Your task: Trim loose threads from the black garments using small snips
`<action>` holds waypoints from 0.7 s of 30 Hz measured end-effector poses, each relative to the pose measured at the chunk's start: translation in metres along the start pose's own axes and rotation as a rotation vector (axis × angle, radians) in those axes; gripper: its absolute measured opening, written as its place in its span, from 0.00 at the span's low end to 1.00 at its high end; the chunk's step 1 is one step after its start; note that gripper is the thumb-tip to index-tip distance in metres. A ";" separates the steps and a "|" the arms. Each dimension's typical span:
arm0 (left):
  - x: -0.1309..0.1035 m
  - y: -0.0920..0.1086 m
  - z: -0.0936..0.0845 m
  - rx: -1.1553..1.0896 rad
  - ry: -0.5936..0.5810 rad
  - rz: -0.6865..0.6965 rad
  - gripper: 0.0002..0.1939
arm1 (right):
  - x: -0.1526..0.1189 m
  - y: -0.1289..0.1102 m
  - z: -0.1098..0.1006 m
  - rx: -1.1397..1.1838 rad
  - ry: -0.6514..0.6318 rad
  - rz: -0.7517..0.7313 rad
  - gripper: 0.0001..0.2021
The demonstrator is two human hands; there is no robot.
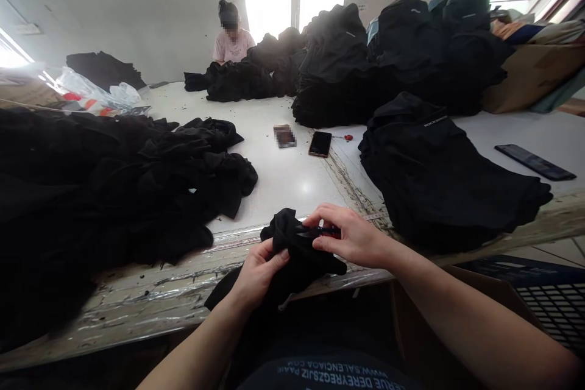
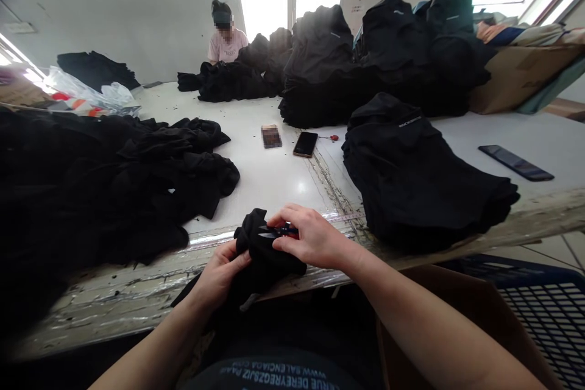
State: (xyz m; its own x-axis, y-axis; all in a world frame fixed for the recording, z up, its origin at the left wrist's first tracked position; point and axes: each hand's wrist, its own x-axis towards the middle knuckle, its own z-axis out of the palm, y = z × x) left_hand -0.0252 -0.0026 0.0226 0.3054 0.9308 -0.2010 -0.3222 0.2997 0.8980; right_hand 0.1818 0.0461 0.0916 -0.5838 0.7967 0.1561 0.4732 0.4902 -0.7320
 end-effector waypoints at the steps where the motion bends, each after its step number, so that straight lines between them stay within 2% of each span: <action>1: 0.000 0.000 -0.001 -0.018 -0.011 -0.004 0.11 | 0.001 0.000 0.001 0.000 -0.032 -0.030 0.11; 6: -0.001 0.002 -0.001 -0.011 -0.045 0.020 0.13 | 0.007 -0.006 0.008 -0.063 -0.077 -0.197 0.11; 10: -0.001 0.004 -0.001 0.032 -0.038 0.035 0.12 | 0.009 -0.011 0.011 -0.112 -0.068 -0.218 0.07; 12: -0.002 0.004 -0.001 0.040 -0.033 0.034 0.12 | 0.009 -0.013 0.008 -0.087 -0.018 -0.208 0.06; 16: -0.004 0.004 0.000 0.028 -0.018 0.016 0.11 | 0.006 -0.022 -0.001 0.089 0.221 -0.132 0.05; 17: -0.004 0.004 0.001 0.033 -0.018 0.020 0.11 | 0.005 -0.025 -0.001 0.113 0.244 -0.108 0.06; 19: -0.005 0.006 0.004 0.086 -0.016 0.057 0.12 | 0.003 -0.029 0.007 0.077 0.189 -0.091 0.12; 21: -0.006 0.008 0.007 0.217 0.010 0.133 0.11 | 0.004 -0.027 0.021 -0.020 0.101 -0.123 0.12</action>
State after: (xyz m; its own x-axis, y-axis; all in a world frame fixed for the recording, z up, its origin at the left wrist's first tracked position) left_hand -0.0231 -0.0071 0.0336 0.2635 0.9615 -0.0782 -0.1585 0.1231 0.9796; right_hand 0.1529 0.0285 0.0984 -0.5695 0.7610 0.3108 0.4158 0.5928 -0.6897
